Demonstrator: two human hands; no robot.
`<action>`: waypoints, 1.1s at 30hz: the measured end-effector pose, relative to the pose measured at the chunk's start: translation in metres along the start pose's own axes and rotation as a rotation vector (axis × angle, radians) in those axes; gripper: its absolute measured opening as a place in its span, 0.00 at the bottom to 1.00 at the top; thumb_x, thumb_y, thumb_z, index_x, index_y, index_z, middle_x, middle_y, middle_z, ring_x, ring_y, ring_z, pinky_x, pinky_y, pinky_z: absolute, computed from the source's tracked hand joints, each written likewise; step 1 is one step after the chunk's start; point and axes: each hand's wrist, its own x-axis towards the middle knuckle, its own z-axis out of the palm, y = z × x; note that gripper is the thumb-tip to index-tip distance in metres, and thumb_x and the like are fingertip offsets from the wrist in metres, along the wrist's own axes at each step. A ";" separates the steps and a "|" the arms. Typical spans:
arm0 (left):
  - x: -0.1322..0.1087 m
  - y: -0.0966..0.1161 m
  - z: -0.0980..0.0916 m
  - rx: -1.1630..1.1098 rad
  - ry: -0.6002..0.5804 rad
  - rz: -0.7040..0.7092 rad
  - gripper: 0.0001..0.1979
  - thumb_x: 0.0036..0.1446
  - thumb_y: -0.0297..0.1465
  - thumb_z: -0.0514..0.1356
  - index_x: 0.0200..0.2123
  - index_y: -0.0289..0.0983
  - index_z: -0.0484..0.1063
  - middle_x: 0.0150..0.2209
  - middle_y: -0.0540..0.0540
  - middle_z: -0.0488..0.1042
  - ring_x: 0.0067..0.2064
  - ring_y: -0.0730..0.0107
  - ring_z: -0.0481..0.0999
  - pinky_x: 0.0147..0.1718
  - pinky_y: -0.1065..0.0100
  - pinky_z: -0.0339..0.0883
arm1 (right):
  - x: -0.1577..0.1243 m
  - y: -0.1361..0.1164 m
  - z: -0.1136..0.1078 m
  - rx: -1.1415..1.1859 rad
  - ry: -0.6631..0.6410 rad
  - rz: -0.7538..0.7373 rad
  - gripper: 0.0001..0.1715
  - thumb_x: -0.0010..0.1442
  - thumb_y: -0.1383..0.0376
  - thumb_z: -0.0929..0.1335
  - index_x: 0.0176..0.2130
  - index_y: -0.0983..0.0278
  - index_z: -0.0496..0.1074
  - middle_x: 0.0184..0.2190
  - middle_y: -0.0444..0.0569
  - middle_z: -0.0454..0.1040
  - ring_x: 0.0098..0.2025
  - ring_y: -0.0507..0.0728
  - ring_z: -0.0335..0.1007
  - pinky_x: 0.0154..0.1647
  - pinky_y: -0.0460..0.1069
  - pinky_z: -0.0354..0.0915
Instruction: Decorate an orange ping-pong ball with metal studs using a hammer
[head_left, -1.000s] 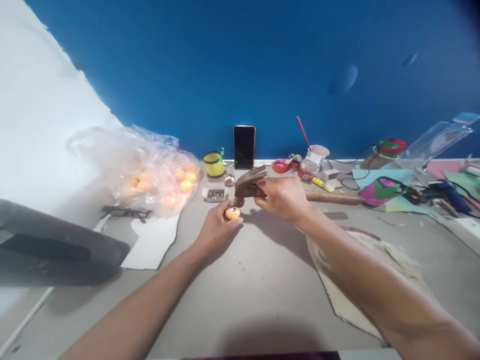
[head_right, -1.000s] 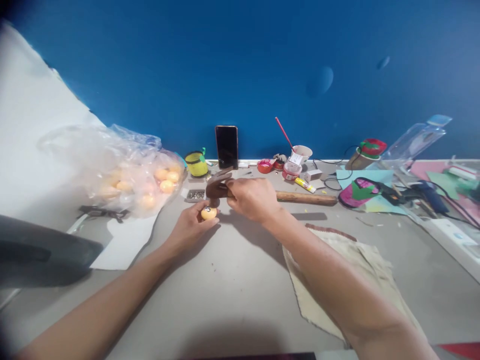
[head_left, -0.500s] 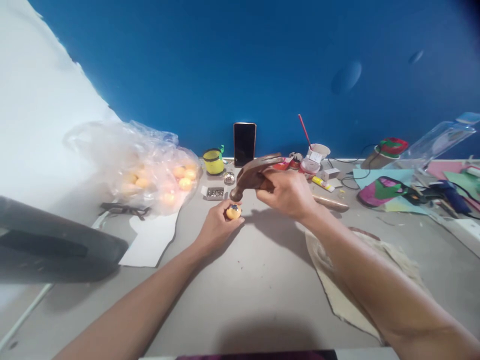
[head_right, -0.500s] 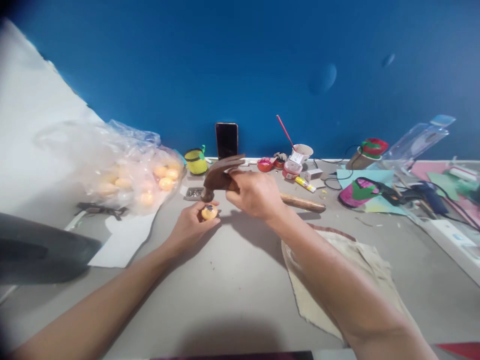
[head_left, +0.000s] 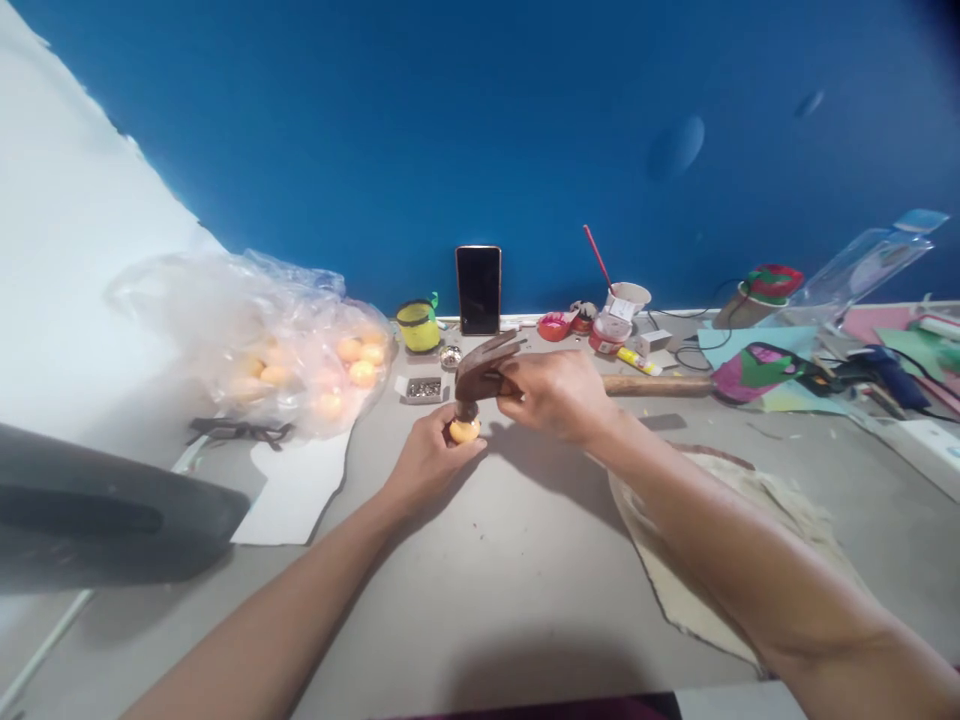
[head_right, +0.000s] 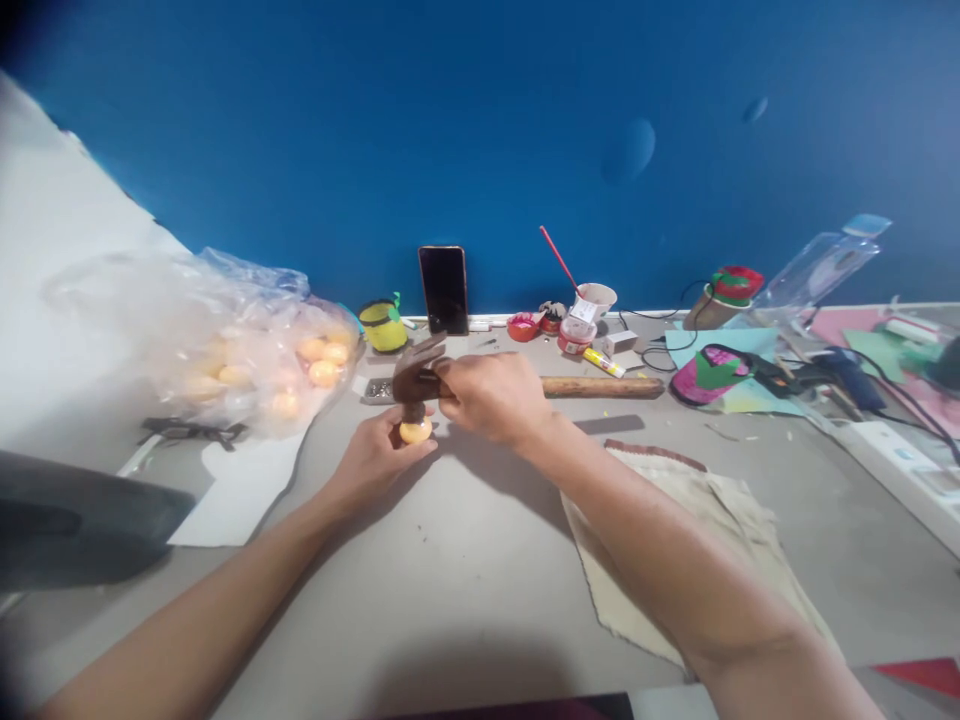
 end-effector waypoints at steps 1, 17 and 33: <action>0.000 -0.001 0.000 -0.020 -0.003 0.008 0.12 0.48 0.34 0.65 0.38 0.37 0.76 0.29 0.50 0.75 0.31 0.66 0.71 0.31 0.67 0.64 | 0.000 0.001 -0.002 0.002 0.033 0.023 0.13 0.59 0.61 0.66 0.38 0.62 0.79 0.30 0.51 0.80 0.31 0.58 0.70 0.30 0.50 0.48; 0.000 0.001 -0.001 0.074 -0.027 0.010 0.19 0.49 0.33 0.63 0.46 0.36 0.77 0.36 0.48 0.79 0.36 0.63 0.76 0.37 0.65 0.69 | 0.001 0.002 -0.002 0.093 0.023 0.034 0.11 0.56 0.62 0.67 0.35 0.62 0.78 0.28 0.48 0.79 0.26 0.54 0.65 0.29 0.49 0.47; 0.004 -0.008 -0.004 0.145 -0.111 0.066 0.20 0.52 0.36 0.61 0.49 0.39 0.74 0.38 0.49 0.78 0.36 0.64 0.76 0.37 0.66 0.70 | 0.019 0.045 0.015 -0.006 -0.300 0.349 0.11 0.59 0.63 0.68 0.40 0.63 0.78 0.41 0.56 0.81 0.43 0.64 0.77 0.40 0.51 0.65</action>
